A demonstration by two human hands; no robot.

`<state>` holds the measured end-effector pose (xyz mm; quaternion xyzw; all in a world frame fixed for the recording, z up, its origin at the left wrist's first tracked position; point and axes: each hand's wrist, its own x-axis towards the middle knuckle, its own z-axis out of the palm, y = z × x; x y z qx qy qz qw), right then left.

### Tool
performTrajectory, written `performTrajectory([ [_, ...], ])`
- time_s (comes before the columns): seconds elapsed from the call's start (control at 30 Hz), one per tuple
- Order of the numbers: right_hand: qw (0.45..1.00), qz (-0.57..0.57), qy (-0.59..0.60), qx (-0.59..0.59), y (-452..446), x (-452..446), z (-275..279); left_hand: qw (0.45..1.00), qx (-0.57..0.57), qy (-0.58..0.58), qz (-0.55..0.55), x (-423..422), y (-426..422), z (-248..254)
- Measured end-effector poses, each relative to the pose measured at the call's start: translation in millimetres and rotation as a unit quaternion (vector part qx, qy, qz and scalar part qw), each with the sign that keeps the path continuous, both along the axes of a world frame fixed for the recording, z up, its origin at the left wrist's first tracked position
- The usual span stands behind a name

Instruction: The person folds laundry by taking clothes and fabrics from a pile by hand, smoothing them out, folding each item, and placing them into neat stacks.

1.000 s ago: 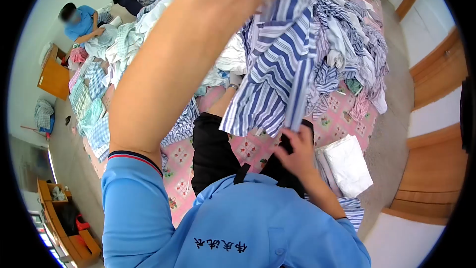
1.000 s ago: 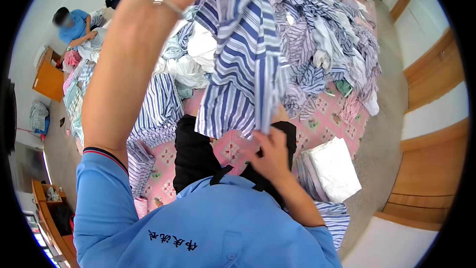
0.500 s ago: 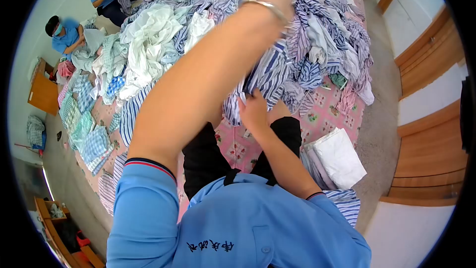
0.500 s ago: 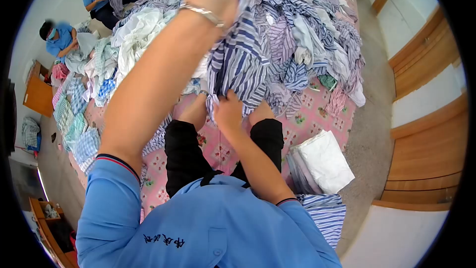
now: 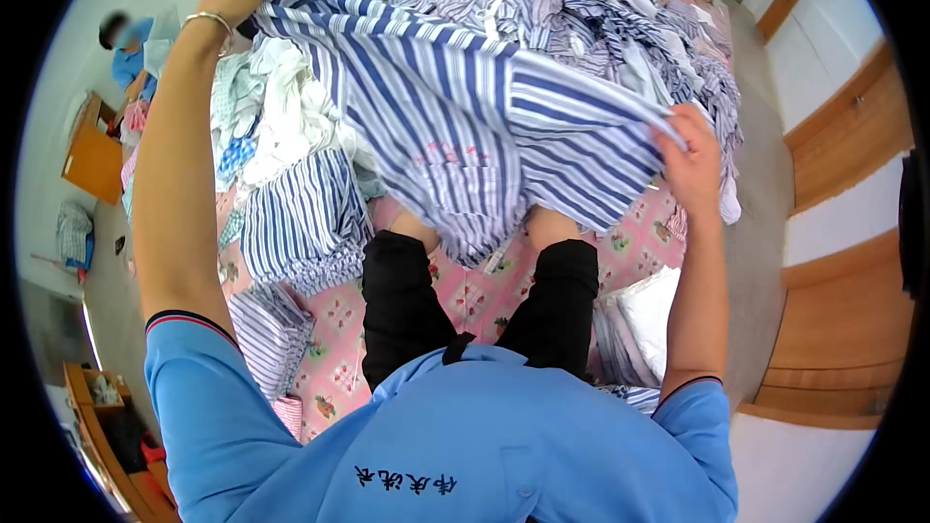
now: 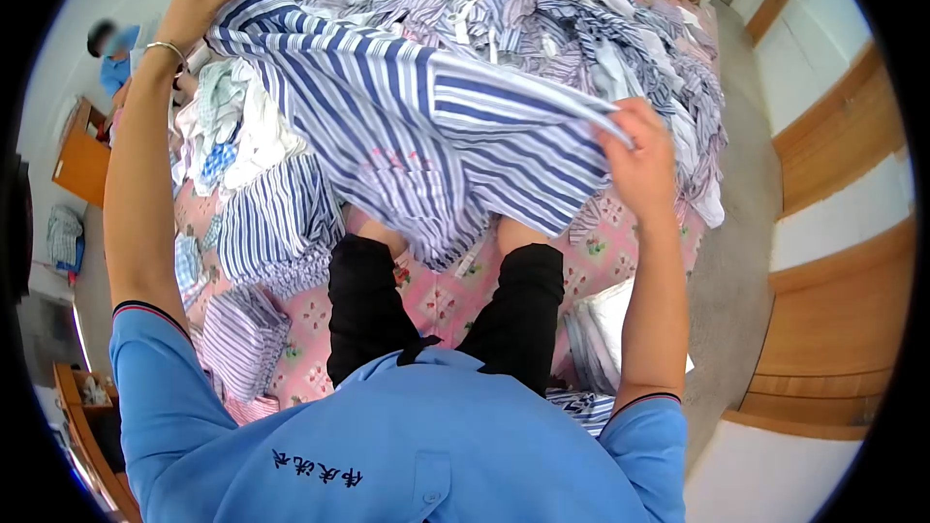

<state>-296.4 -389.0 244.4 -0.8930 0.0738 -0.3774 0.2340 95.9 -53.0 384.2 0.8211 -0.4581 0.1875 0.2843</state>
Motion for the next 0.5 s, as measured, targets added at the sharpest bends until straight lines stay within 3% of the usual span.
performTrajectory([
  [0.07, 0.999, -0.017, 0.007, 0.043, -1.2, 5.0, 8.9, 0.988, 0.129, 0.066, 0.058, -16.4, 10.3, -1.8],
  [0.13, 1.000, -0.013, 0.012, 0.021, -10.0, 6.6, 1.0, 0.925, 0.371, 0.065, 0.050, -26.9, 10.4, -8.5],
  [0.17, 0.999, -0.014, 0.011, 0.029, -12.8, 4.7, 0.4, 0.889, 0.446, 0.016, 0.099, -32.0, 7.2, -8.4],
  [0.23, 0.999, -0.039, 0.002, 0.031, -12.1, 0.2, 10.6, 0.982, 0.175, 0.035, 0.055, 2.7, 13.7, -19.7],
  [0.3, 0.993, -0.036, -0.059, 0.095, -15.4, 4.7, 11.8, 0.989, -0.065, 0.115, 0.067, 21.9, 7.4, -17.1],
  [0.4, 0.992, -0.054, -0.051, 0.104, -18.4, 11.8, 4.8, 0.970, -0.237, 0.052, 0.033, 27.8, -55.5, -38.4],
  [0.47, 0.993, -0.090, -0.045, 0.055, -49.7, 9.0, -0.8, 0.980, -0.194, 0.008, 0.050, -2.2, -78.8, -3.9],
  [0.5, 0.983, -0.106, -0.092, 0.117, -56.8, 3.7, 6.8, 0.983, -0.171, -0.011, 0.059, -22.9, -88.2, 15.4],
])
